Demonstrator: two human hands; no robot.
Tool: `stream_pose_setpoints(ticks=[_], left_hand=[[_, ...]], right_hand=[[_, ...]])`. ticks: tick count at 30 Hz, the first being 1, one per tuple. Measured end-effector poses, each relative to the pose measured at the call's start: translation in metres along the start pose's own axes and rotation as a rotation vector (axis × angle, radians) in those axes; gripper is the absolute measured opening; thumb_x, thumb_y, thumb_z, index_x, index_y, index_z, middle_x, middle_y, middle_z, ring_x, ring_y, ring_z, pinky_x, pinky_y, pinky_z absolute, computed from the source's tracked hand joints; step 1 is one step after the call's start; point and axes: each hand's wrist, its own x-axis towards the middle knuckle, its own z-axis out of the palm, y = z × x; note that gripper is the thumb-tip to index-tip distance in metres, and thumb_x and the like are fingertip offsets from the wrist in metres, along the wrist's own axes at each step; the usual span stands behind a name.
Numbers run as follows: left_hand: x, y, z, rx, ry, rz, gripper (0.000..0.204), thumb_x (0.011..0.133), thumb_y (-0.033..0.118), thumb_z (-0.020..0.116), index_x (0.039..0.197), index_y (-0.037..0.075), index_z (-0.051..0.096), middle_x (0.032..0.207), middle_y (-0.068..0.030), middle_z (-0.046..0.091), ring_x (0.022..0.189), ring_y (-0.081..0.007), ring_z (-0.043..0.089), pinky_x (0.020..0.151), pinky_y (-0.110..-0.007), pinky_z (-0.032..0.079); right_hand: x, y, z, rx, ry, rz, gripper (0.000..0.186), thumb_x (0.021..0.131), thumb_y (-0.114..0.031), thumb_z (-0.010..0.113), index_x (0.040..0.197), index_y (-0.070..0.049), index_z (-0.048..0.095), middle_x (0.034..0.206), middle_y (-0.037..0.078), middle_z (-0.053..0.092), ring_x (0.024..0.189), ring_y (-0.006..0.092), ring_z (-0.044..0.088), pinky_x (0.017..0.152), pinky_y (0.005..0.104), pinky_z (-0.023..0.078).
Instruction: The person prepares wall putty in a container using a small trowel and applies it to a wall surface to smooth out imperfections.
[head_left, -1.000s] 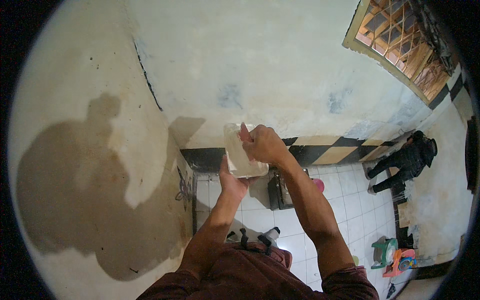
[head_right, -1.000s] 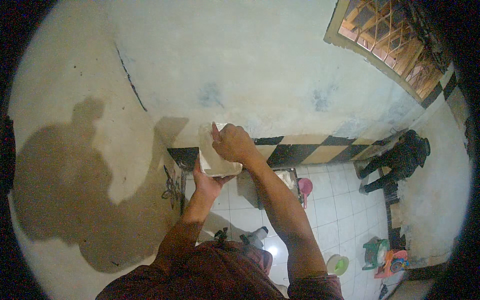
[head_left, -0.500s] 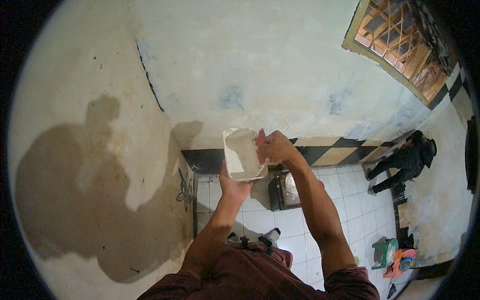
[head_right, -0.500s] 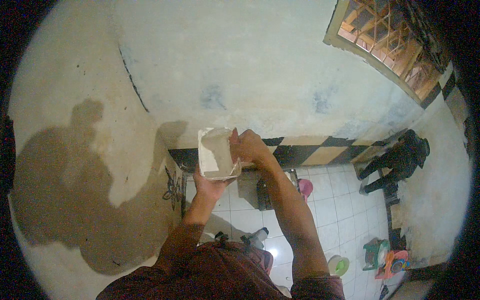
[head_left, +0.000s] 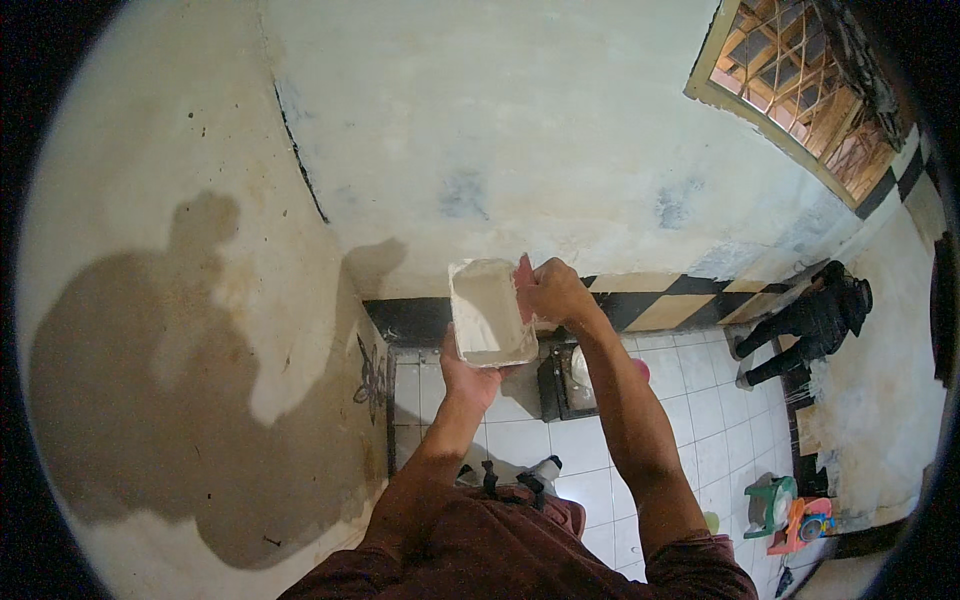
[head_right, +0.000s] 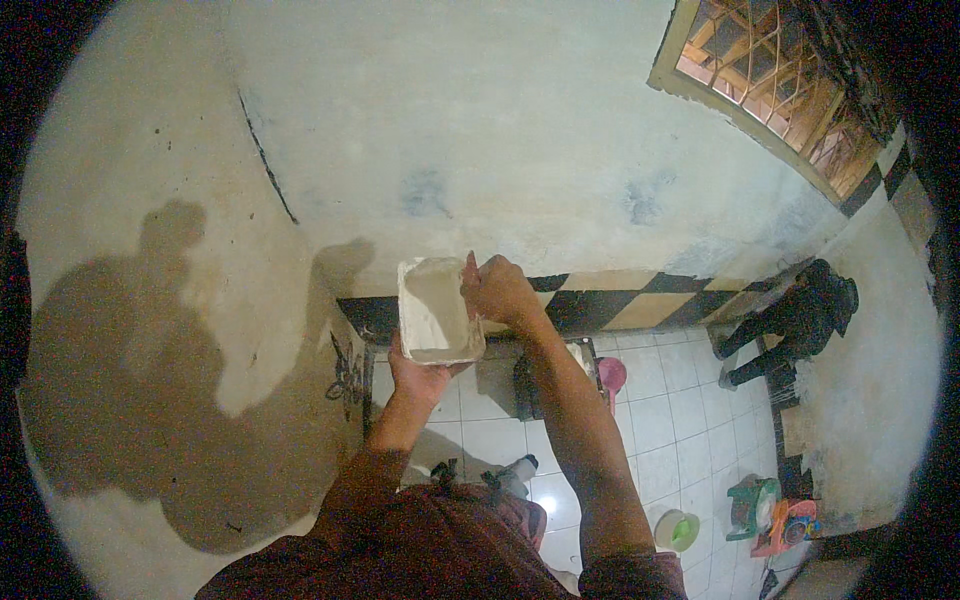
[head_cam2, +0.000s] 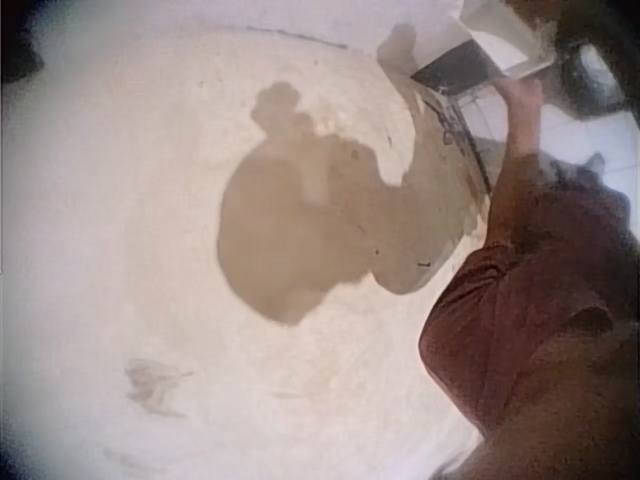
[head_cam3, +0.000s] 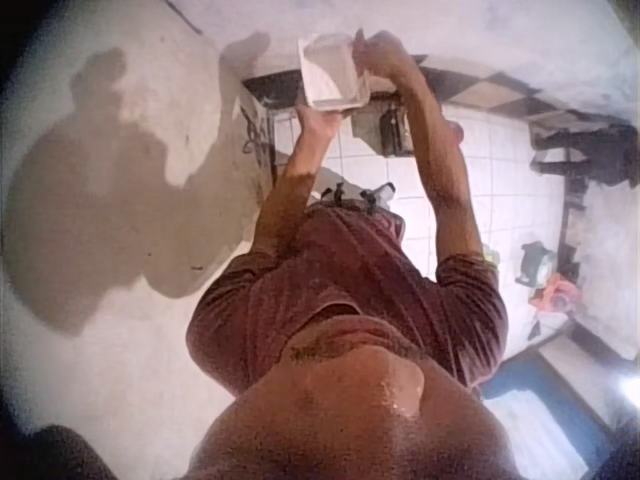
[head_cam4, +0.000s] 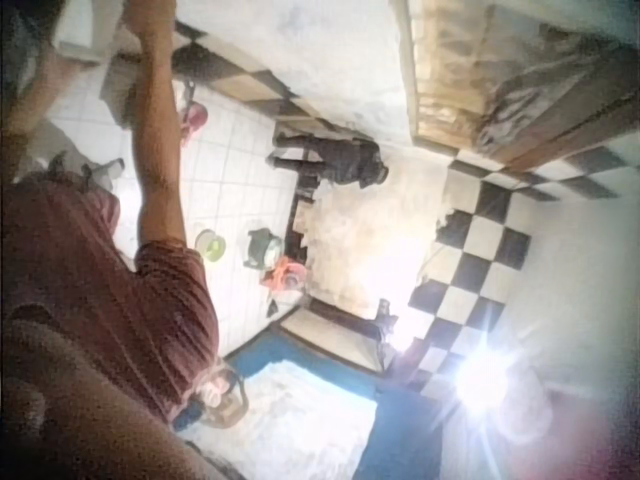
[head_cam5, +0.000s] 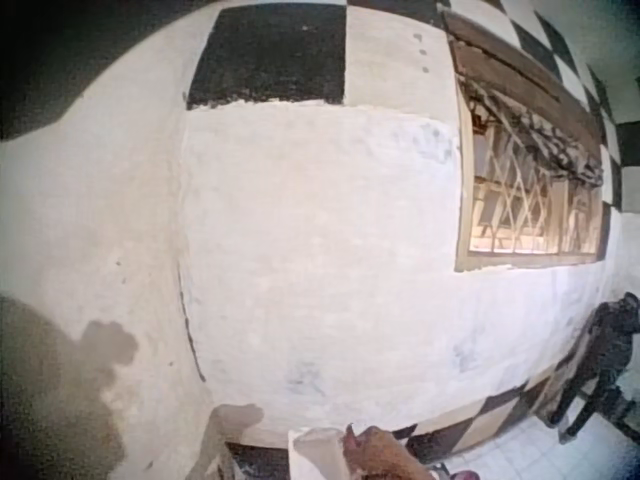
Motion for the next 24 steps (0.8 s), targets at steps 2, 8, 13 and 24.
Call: stream_pose_setpoints(ticks=[2,8,13,24], left_hand=[[0.002,-0.002,-0.005,-0.001,-0.023,0.019,0.061,0.091,0.058,0.038,0.136,0.018,0.045,0.134,-0.0078,0.05,0.122,-0.0318,0.049,0.096,-0.059,0.04],[0.008,0.006,-0.017,0.014,-0.049,0.025,0.062,0.09,0.059,0.038,0.138,0.018,0.043,0.136,-0.0085,0.048,0.123,-0.0315,0.048,0.099,-0.058,0.037],[0.006,0.008,-0.014,-0.048,-0.086,-0.027,0.063,0.09,0.059,0.039,0.138,0.018,0.043,0.138,-0.0089,0.046,0.125,-0.0325,0.046,0.099,-0.058,0.036],[-0.002,0.009,-0.008,-0.028,-0.064,-0.029,0.065,0.088,0.06,0.043,0.138,0.019,0.043,0.138,-0.0101,0.046,0.125,-0.0352,0.046,0.096,-0.062,0.038]], right_hand=[[0.002,0.003,0.006,0.016,0.047,-0.007,0.049,0.088,-0.038,0.055,0.065,0.003,0.066,0.067,0.02,0.066,0.073,0.0369,0.067,0.077,0.0444,0.053],[-0.008,-0.021,0.005,0.275,-0.013,0.049,0.049,0.086,-0.043,0.059,0.067,0.001,0.069,0.063,0.017,0.066,0.067,0.0306,0.068,0.07,0.0402,0.053],[-0.001,0.0,0.006,0.25,0.059,0.081,0.034,0.072,-0.026,0.067,0.077,0.008,0.069,0.06,0.014,0.063,0.059,0.018,0.061,0.06,0.0356,0.049],[-0.005,0.011,0.006,0.222,0.06,0.098,0.038,0.081,-0.036,0.065,0.073,0.0,0.071,0.068,0.018,0.068,0.066,0.0304,0.068,0.068,0.0387,0.053]])
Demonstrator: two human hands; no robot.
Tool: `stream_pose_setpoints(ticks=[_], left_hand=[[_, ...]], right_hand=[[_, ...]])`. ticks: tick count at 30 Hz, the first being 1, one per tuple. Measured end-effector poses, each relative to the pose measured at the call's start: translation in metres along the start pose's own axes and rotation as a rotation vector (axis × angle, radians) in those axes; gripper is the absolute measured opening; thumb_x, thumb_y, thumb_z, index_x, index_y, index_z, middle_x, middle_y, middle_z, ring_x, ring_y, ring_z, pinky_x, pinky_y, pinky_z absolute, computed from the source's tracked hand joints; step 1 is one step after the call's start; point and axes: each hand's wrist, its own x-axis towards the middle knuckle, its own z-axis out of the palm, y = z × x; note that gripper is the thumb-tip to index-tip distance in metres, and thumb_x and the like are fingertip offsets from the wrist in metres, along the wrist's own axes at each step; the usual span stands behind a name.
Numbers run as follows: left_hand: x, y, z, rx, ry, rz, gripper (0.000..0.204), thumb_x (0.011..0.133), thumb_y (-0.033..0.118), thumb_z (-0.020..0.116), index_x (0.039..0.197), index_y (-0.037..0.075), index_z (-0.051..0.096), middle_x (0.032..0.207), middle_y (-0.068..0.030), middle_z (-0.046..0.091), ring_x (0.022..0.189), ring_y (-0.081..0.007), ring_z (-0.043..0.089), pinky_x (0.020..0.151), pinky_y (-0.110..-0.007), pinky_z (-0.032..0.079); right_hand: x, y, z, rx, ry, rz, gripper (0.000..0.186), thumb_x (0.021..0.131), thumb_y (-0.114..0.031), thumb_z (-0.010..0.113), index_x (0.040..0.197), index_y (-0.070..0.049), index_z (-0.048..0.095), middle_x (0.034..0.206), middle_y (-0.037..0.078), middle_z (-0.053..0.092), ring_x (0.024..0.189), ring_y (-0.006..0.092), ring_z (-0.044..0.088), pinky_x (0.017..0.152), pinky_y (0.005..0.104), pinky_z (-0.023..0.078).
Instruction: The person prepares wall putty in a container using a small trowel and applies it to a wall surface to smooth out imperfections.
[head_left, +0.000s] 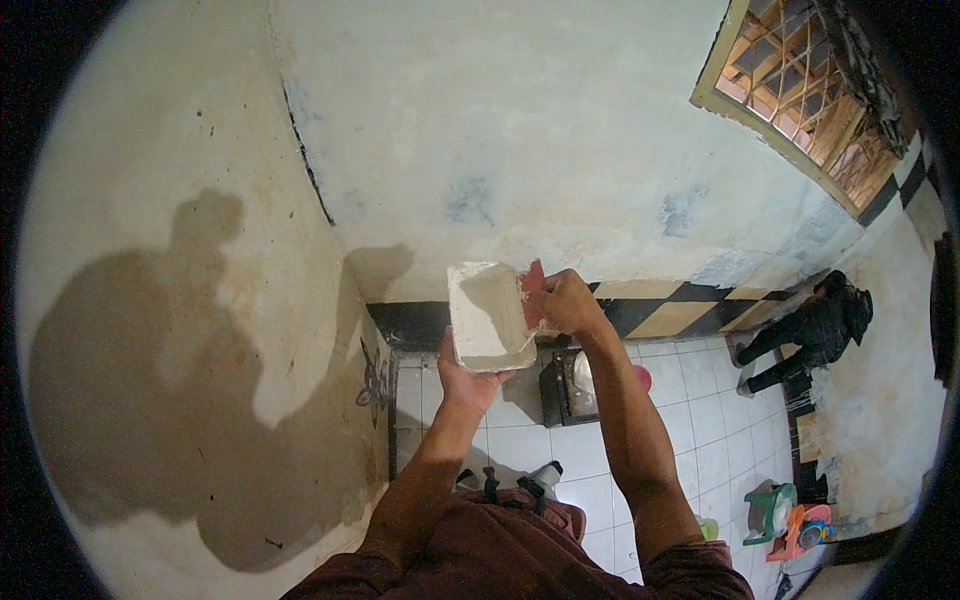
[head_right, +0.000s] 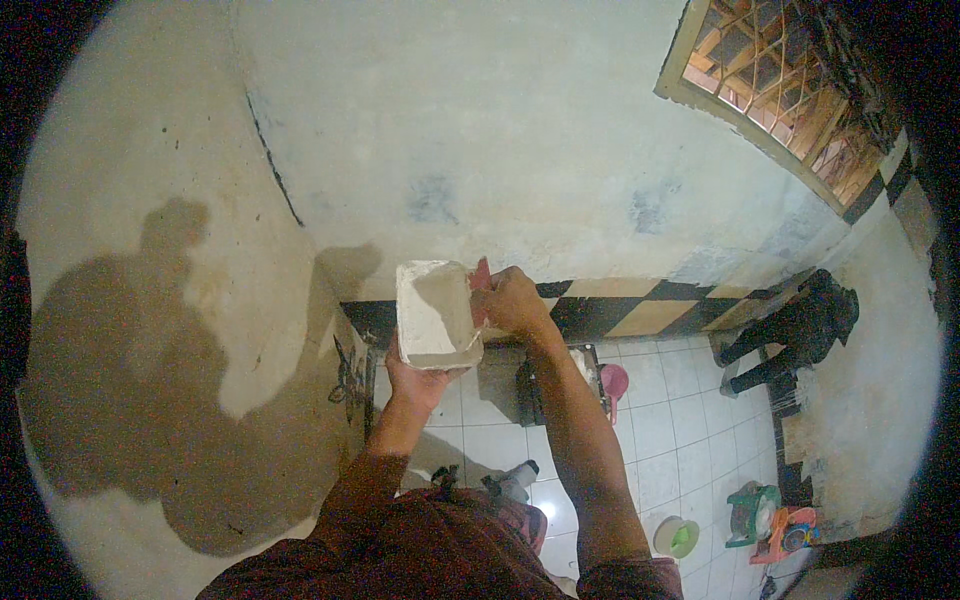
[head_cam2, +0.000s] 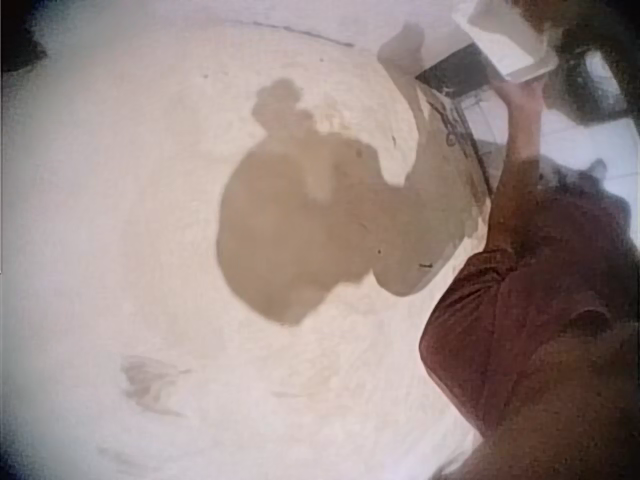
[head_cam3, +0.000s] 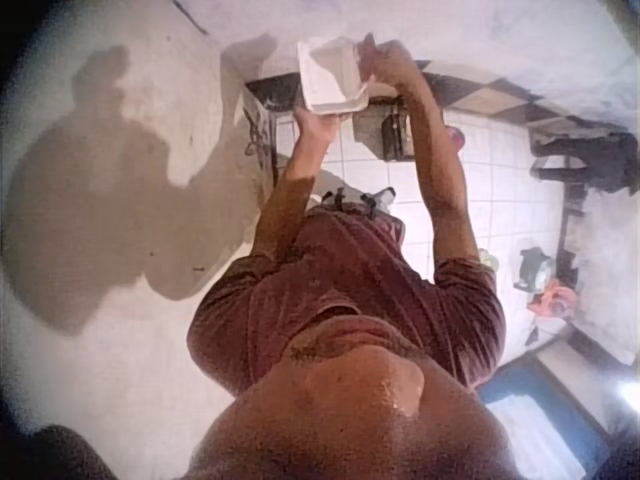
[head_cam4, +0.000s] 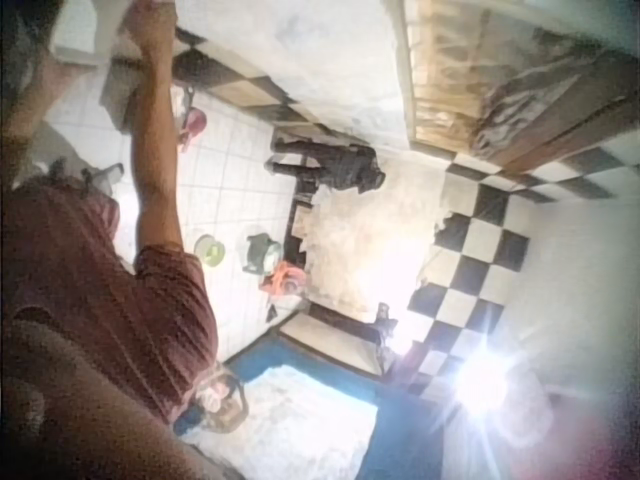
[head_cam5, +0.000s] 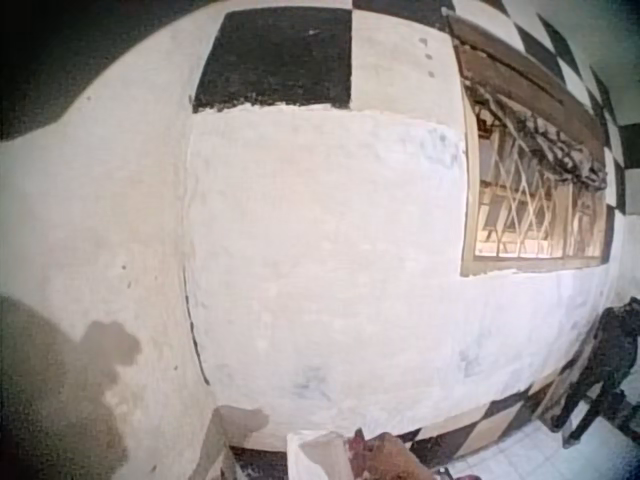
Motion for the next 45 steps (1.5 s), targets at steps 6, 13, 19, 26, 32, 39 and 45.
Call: stream_pose_setpoints(ticks=[6,13,19,26,32,39,45], left_hand=[[-0.004,0.001,-0.002,-0.022,-0.002,-0.011,0.065,0.088,0.059,0.043,0.138,0.017,0.043,0.138,-0.0103,0.047,0.124,-0.0342,0.047,0.098,-0.061,0.037],[-0.011,0.003,0.0,0.017,0.005,-0.01,0.067,0.089,0.059,0.04,0.14,0.016,0.041,0.139,-0.0111,0.045,0.124,-0.0346,0.047,0.1,-0.06,0.036],[-0.016,0.004,-0.002,0.009,-0.04,0.007,0.068,0.088,0.06,0.039,0.14,0.016,0.041,0.14,-0.0129,0.044,0.126,-0.0364,0.045,0.099,-0.061,0.036],[-0.019,0.0,0.007,0.009,0.006,-0.014,0.068,0.088,0.059,0.041,0.141,0.016,0.04,0.141,-0.0141,0.042,0.128,-0.038,0.043,0.098,-0.062,0.037],[-0.018,0.001,0.004,-0.02,0.001,-0.018,0.066,0.089,0.057,0.041,0.141,0.016,0.04,0.142,-0.0137,0.042,0.127,-0.0381,0.043,0.098,-0.063,0.036],[-0.015,-0.003,-0.001,-0.043,0.009,0.011,0.064,0.09,0.057,0.04,0.14,0.016,0.04,0.141,-0.014,0.042,0.127,-0.0379,0.043,0.098,-0.062,0.036],[-0.017,-0.004,0.003,-0.035,0.074,0.037,0.066,0.091,0.059,0.038,0.14,0.014,0.039,0.14,-0.0156,0.042,0.125,-0.0385,0.044,0.097,-0.062,0.038]], right_hand=[[-0.012,-0.008,0.004,0.211,-0.068,-0.021,0.035,0.078,-0.03,0.066,0.075,0.005,0.07,0.065,0.015,0.066,0.06,0.0235,0.063,0.06,0.0363,0.05],[-0.011,0.003,0.015,0.107,-0.054,0.027,0.036,0.08,-0.031,0.065,0.081,0.005,0.07,0.073,0.017,0.069,0.064,0.024,0.066,0.067,0.0381,0.052],[-0.023,0.004,0.004,0.198,-0.073,0.026,0.029,0.083,-0.021,0.066,0.086,0.008,0.069,0.069,0.01,0.065,0.06,0.0127,0.057,0.055,0.0318,0.047],[-0.029,0.009,-0.003,0.233,-0.08,0.026,0.03,0.084,-0.023,0.066,0.091,0.006,0.069,0.073,0.011,0.067,0.062,0.0141,0.058,0.059,0.0325,0.048],[-0.024,0.014,-0.006,0.153,-0.103,0.016,0.03,0.083,-0.022,0.065,0.093,0.006,0.069,0.078,0.012,0.069,0.066,0.0156,0.06,0.063,0.0335,0.049],[-0.027,0.03,0.0,0.355,0.001,-0.088,0.023,0.085,-0.016,0.065,0.087,0.006,0.069,0.071,0.006,0.065,0.061,0.0108,0.055,0.053,0.027,0.045],[-0.037,0.027,0.001,0.272,0.13,-0.035,0.025,0.086,-0.018,0.065,0.083,0.006,0.069,0.068,0.005,0.063,0.058,0.0105,0.054,0.051,0.028,0.043]])
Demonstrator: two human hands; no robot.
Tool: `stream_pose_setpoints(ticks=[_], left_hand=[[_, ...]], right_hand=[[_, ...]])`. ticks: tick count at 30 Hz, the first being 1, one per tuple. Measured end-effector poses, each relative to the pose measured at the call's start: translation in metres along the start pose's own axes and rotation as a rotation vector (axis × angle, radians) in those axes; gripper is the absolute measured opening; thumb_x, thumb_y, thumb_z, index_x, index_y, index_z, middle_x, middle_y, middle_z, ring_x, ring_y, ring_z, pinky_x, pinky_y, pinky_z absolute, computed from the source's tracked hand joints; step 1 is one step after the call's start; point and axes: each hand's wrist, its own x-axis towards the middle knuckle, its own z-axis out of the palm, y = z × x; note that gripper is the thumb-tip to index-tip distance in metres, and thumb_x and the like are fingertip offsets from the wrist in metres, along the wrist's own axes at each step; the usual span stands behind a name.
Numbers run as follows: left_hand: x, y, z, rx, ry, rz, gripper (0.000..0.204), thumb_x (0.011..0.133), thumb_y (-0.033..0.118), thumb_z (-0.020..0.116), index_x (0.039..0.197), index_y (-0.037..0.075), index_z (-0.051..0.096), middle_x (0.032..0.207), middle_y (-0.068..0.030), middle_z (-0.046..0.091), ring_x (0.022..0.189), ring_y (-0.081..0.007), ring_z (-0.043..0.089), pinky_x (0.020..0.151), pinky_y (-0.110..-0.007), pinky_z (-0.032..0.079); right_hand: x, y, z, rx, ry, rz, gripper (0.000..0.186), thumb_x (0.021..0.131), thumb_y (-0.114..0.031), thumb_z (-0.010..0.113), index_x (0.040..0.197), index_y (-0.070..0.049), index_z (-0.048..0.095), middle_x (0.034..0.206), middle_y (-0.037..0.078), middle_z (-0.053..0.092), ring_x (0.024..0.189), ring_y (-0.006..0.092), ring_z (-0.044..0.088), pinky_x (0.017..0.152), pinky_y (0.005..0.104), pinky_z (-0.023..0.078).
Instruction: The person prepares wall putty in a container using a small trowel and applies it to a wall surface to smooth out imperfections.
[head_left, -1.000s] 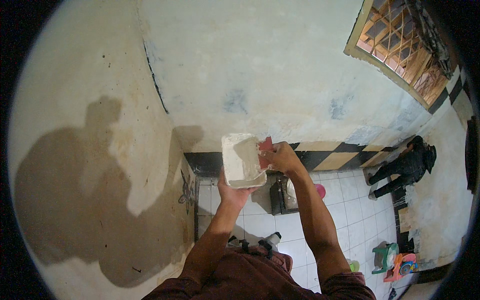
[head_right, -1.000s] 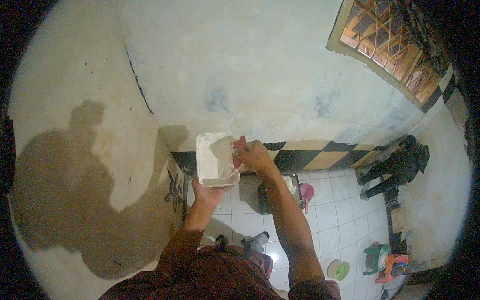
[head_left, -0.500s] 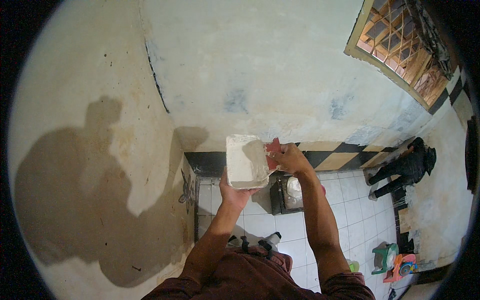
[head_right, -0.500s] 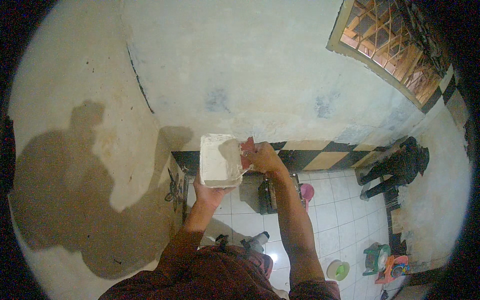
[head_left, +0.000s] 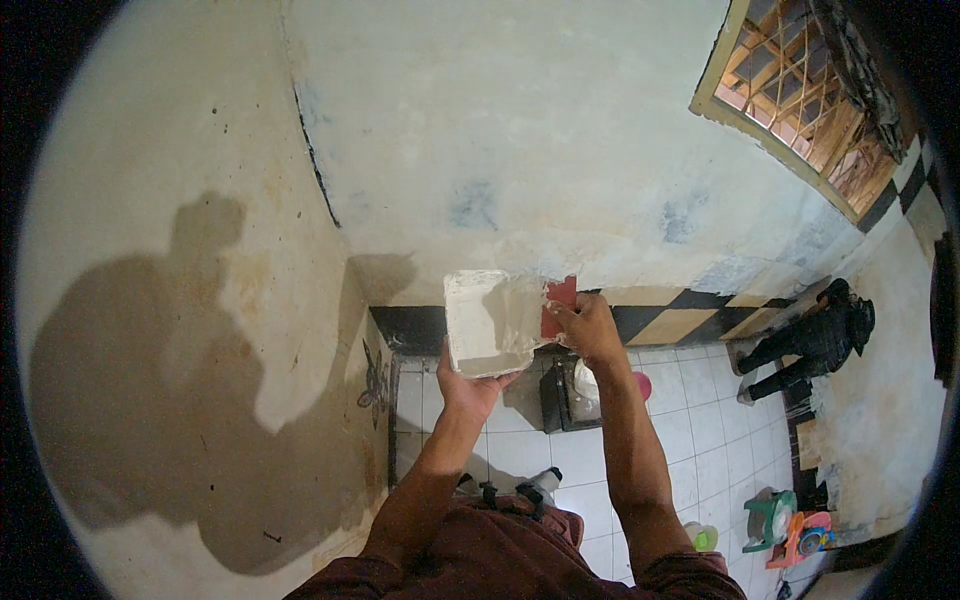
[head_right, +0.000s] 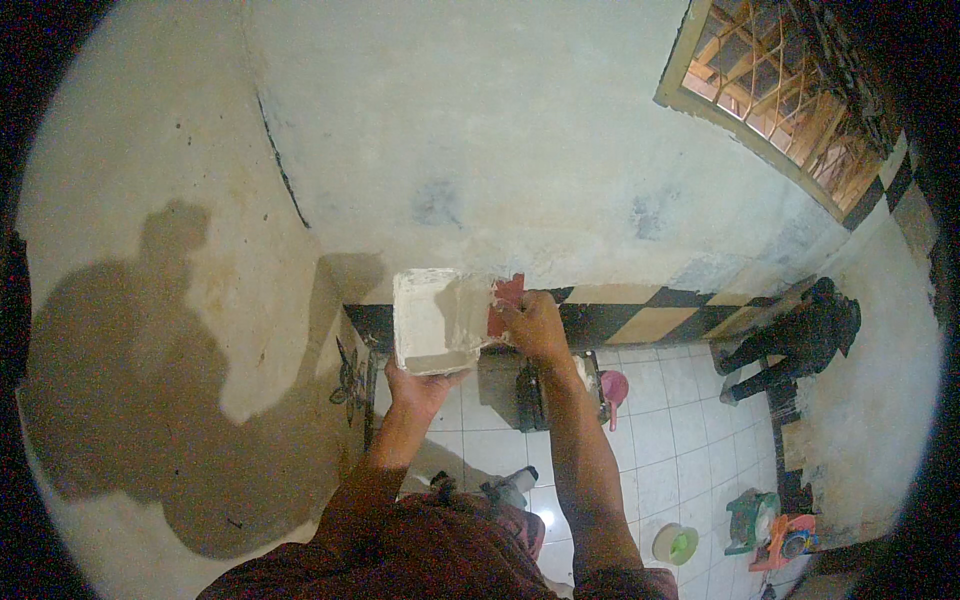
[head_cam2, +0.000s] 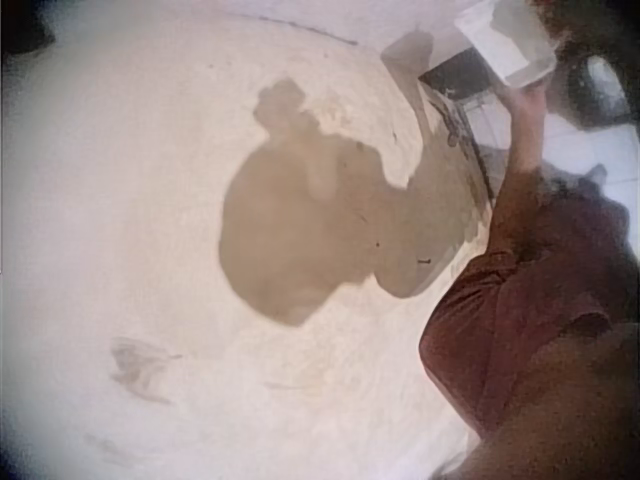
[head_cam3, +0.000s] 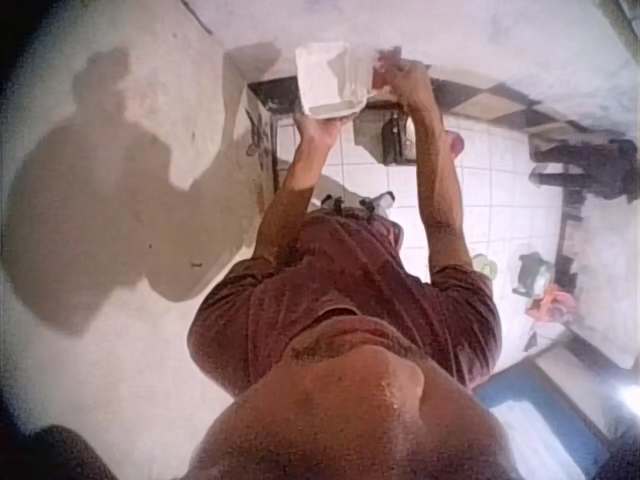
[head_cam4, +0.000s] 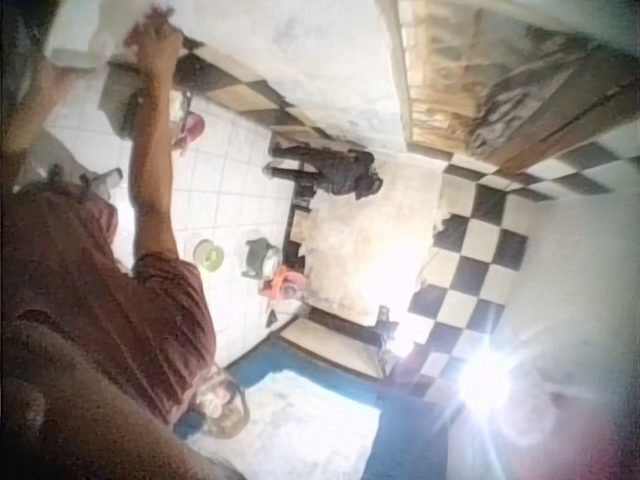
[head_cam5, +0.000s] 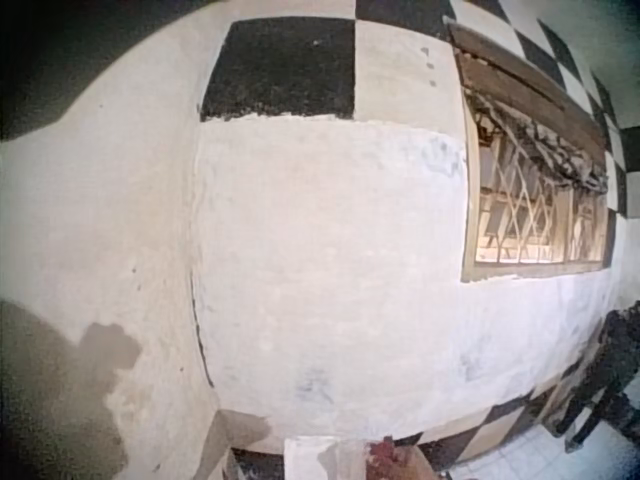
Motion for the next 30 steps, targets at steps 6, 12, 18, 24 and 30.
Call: stream_pose_setpoints(ticks=[6,12,18,24,30], left_hand=[[-0.007,0.0,0.006,0.044,0.002,0.024,0.066,0.092,0.058,0.036,0.139,0.013,0.04,0.138,-0.0158,0.045,0.123,-0.039,0.047,0.095,-0.062,0.041],[-0.007,-0.002,0.002,0.021,-0.059,0.006,0.064,0.091,0.057,0.039,0.139,0.014,0.041,0.137,-0.015,0.047,0.122,-0.0387,0.049,0.094,-0.063,0.041],[-0.003,-0.004,-0.006,0.017,-0.128,-0.02,0.061,0.091,0.056,0.041,0.137,0.016,0.044,0.138,-0.012,0.047,0.123,-0.0374,0.048,0.094,-0.063,0.04],[-0.002,-0.004,-0.006,0.006,-0.113,-0.042,0.063,0.09,0.057,0.042,0.137,0.017,0.044,0.138,-0.0113,0.048,0.122,-0.0373,0.049,0.093,-0.063,0.04],[0.002,-0.009,-0.006,-0.049,-0.128,-0.08,0.061,0.09,0.052,0.041,0.138,0.015,0.044,0.137,-0.0122,0.05,0.122,-0.0362,0.051,0.096,-0.06,0.042]], right_hand=[[0.002,0.007,0.002,-0.006,0.121,-0.05,0.025,0.087,-0.018,0.065,0.082,0.006,0.068,0.066,0.005,0.063,0.057,0.0097,0.053,0.05,0.0283,0.043],[0.007,0.012,0.002,0.096,0.211,-0.12,0.024,0.09,-0.017,0.062,0.082,0.005,0.068,0.067,0.004,0.063,0.057,0.0085,0.052,0.05,0.0279,0.043],[0.016,0.019,-0.001,0.069,0.272,-0.128,0.025,0.091,-0.018,0.06,0.084,0.005,0.068,0.068,0.004,0.064,0.057,0.0087,0.053,0.05,0.0279,0.044],[0.014,0.001,-0.002,0.01,0.372,-0.237,0.025,0.092,-0.019,0.06,0.086,0.005,0.066,0.067,0.006,0.064,0.054,0.009,0.054,0.048,0.0284,0.044],[0.032,0.025,-0.004,-0.062,0.44,-0.235,0.032,0.091,-0.027,0.058,0.094,0.003,0.067,0.072,0.016,0.068,0.065,0.0266,0.067,0.061,0.0373,0.051]])
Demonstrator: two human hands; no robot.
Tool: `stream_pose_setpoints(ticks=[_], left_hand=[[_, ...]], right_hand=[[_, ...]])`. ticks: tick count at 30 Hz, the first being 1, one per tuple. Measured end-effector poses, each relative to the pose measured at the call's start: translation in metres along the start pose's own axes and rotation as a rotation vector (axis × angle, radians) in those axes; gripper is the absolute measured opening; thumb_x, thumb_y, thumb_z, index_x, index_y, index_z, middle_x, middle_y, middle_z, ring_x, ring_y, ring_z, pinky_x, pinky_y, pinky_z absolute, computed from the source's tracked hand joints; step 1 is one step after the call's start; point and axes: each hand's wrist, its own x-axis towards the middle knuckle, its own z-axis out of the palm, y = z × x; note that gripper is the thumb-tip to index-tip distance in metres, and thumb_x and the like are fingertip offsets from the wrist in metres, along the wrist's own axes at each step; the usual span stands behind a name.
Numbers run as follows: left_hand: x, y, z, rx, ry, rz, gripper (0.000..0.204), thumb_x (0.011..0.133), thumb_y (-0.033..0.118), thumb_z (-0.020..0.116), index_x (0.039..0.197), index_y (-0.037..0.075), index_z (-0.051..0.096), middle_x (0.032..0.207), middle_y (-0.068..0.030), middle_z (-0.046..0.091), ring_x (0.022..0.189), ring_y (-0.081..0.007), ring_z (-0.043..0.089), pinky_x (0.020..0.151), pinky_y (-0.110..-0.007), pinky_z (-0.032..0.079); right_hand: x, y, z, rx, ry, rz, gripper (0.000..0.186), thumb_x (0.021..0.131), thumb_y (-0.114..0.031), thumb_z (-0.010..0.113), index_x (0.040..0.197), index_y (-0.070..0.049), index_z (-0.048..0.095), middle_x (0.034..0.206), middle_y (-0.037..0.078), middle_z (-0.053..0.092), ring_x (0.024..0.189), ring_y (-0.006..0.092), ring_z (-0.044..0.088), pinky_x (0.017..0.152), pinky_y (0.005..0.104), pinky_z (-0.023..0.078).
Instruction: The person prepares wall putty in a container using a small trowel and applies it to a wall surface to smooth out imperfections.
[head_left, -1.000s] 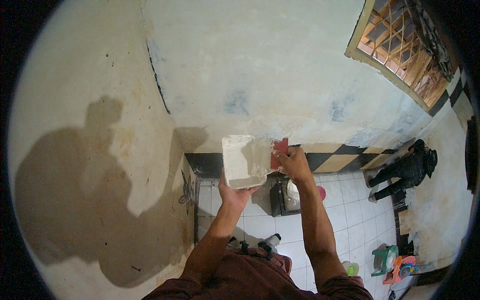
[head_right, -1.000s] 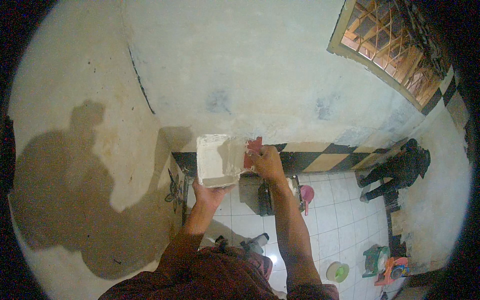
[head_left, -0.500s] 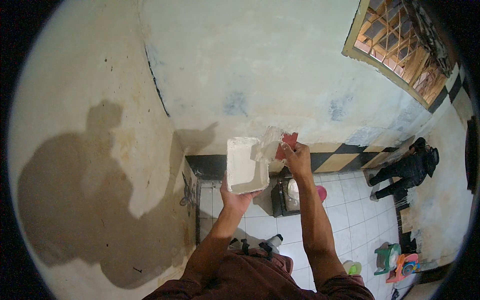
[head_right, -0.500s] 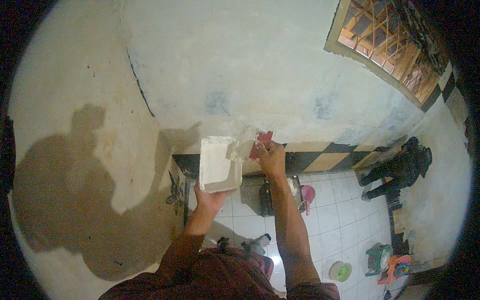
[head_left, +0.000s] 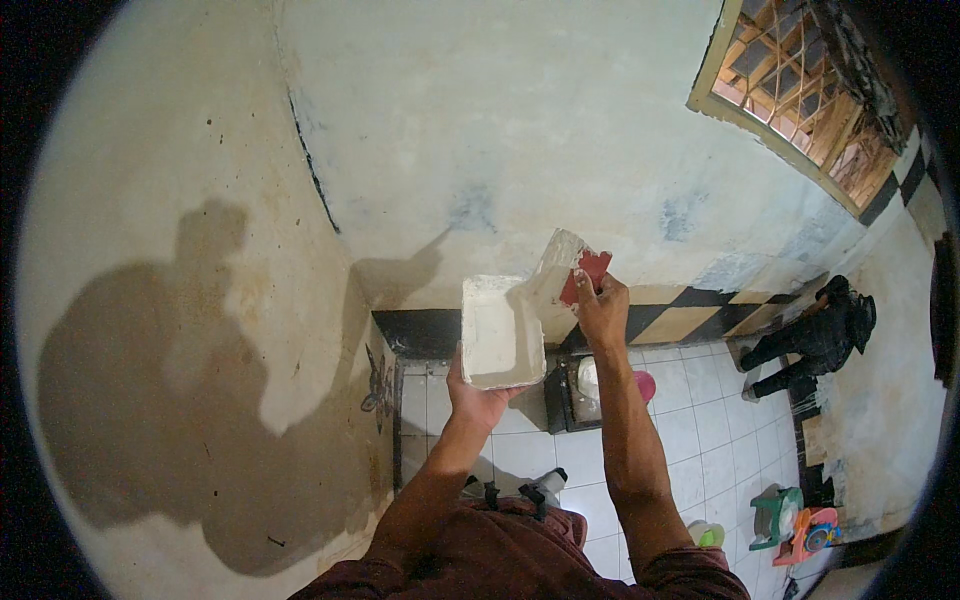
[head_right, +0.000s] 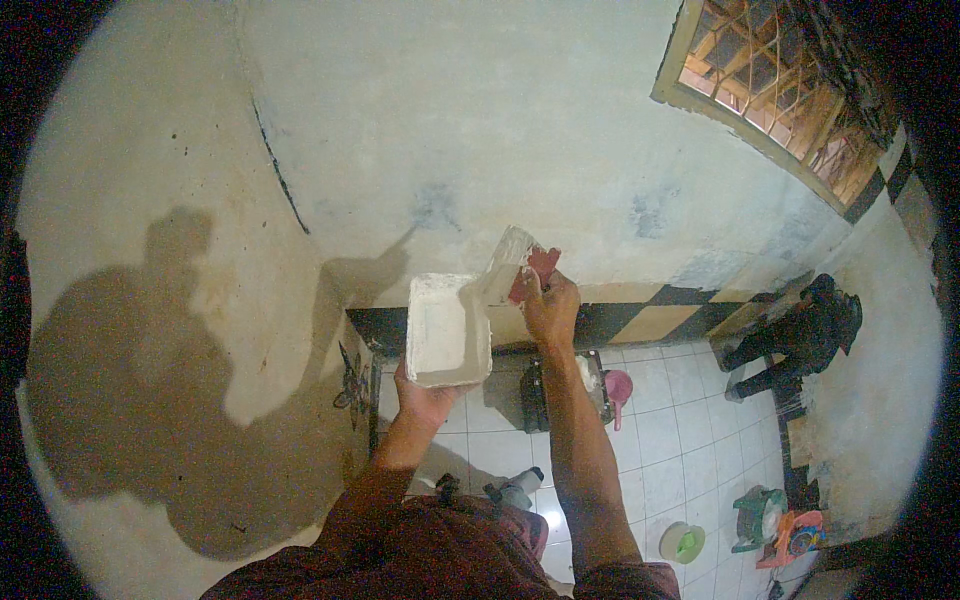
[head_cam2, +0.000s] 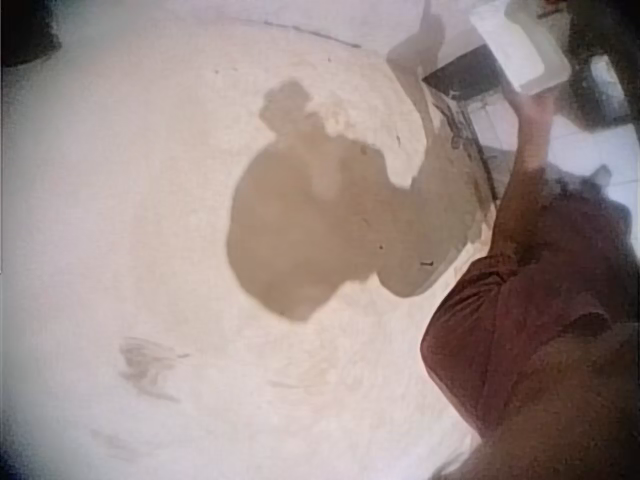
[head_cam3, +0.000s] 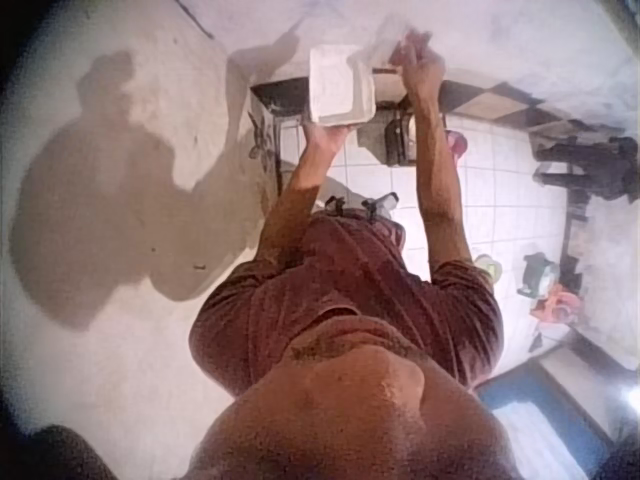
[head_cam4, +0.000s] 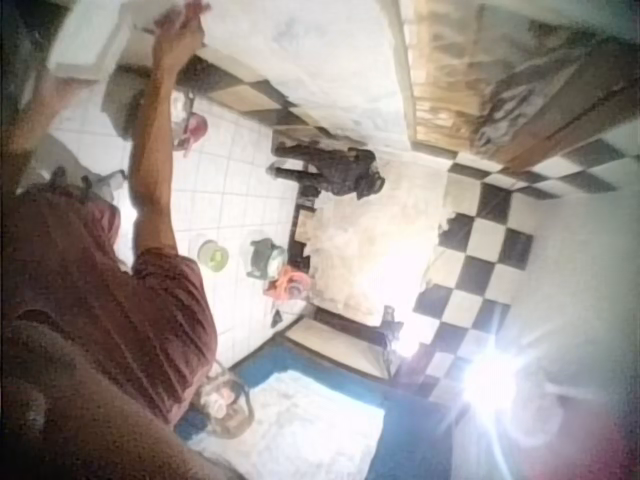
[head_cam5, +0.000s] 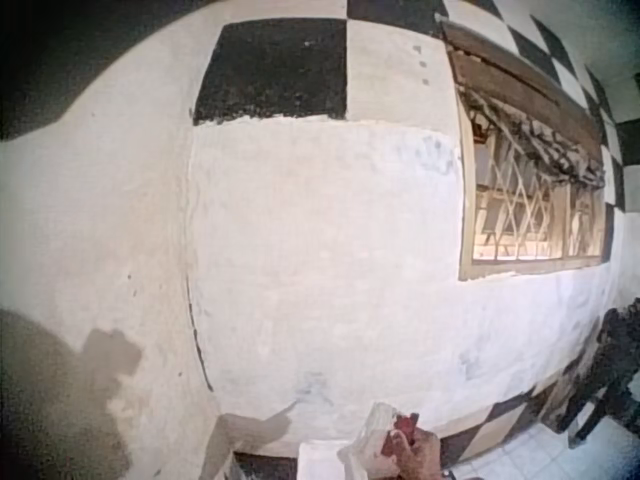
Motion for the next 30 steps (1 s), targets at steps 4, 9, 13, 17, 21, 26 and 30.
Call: stream_pose_setpoints(ticks=[4,9,13,17,21,26,30], left_hand=[[0.002,0.003,-0.001,0.059,-0.005,0.03,0.064,0.089,0.058,0.041,0.138,0.017,0.043,0.138,-0.012,0.047,0.124,-0.0373,0.048,0.096,-0.063,0.039],[-0.002,0.008,0.002,0.028,0.005,0.023,0.066,0.089,0.06,0.041,0.139,0.017,0.043,0.138,-0.0118,0.047,0.125,-0.0356,0.046,0.098,-0.06,0.038],[-0.004,0.01,0.011,0.078,0.081,0.041,0.067,0.089,0.062,0.041,0.138,0.017,0.043,0.136,-0.0117,0.048,0.125,-0.0347,0.047,0.098,-0.059,0.038],[0.002,0.015,-0.002,0.022,0.01,0.042,0.067,0.089,0.061,0.04,0.138,0.015,0.043,0.135,-0.0115,0.049,0.124,-0.0335,0.047,0.097,-0.059,0.039],[0.003,0.018,0.0,0.013,0.057,0.092,0.066,0.09,0.059,0.039,0.137,0.013,0.044,0.134,-0.011,0.05,0.121,-0.0322,0.049,0.096,-0.058,0.039],[0.007,0.02,-0.005,-0.014,0.067,0.13,0.065,0.091,0.057,0.039,0.137,0.012,0.043,0.134,-0.0109,0.049,0.121,-0.0315,0.049,0.097,-0.056,0.039],[0.004,0.017,0.003,0.042,0.061,0.172,0.064,0.091,0.056,0.039,0.138,0.012,0.043,0.135,-0.0113,0.049,0.122,-0.0312,0.049,0.096,-0.055,0.041]], right_hand=[[-0.005,-0.009,0.002,0.118,0.097,0.033,0.035,0.094,-0.03,0.057,0.097,0.004,0.066,0.073,0.015,0.068,0.063,0.0227,0.066,0.059,0.0355,0.05],[-0.013,-0.046,-0.008,0.268,0.078,0.092,0.026,0.094,-0.022,0.058,0.093,0.003,0.065,0.07,0.009,0.065,0.057,0.013,0.057,0.053,0.0279,0.046],[-0.039,-0.055,0.001,0.204,0.017,-0.239,0.015,0.09,-0.011,0.061,0.094,0.003,0.066,0.082,0.009,0.067,0.064,0.0169,0.06,0.059,0.0293,0.049],[-0.063,-0.036,-0.008,-0.295,-0.152,-0.697,0.037,0.071,-0.003,0.067,0.108,-0.007,0.069,0.1,0.012,0.064,0.086,0.031,0.062,0.072,0.0373,0.052],[-0.077,-0.048,-0.014,-0.395,-0.286,-0.834,0.043,0.069,-0.005,0.065,0.111,-0.009,0.068,0.105,0.01,0.066,0.094,0.0298,0.063,0.081,0.0371,0.052],[-0.085,-0.053,-0.016,-0.482,-0.437,-0.876,0.044,0.072,-0.01,0.061,0.115,-0.009,0.066,0.115,0.008,0.065,0.106,0.0277,0.062,0.092,0.0364,0.051],[-0.083,-0.056,-0.022,-0.497,-0.466,-0.871,0.042,0.072,-0.012,0.06,0.113,-0.007,0.066,0.115,0.008,0.065,0.107,0.027,0.061,0.092,0.0364,0.051]])
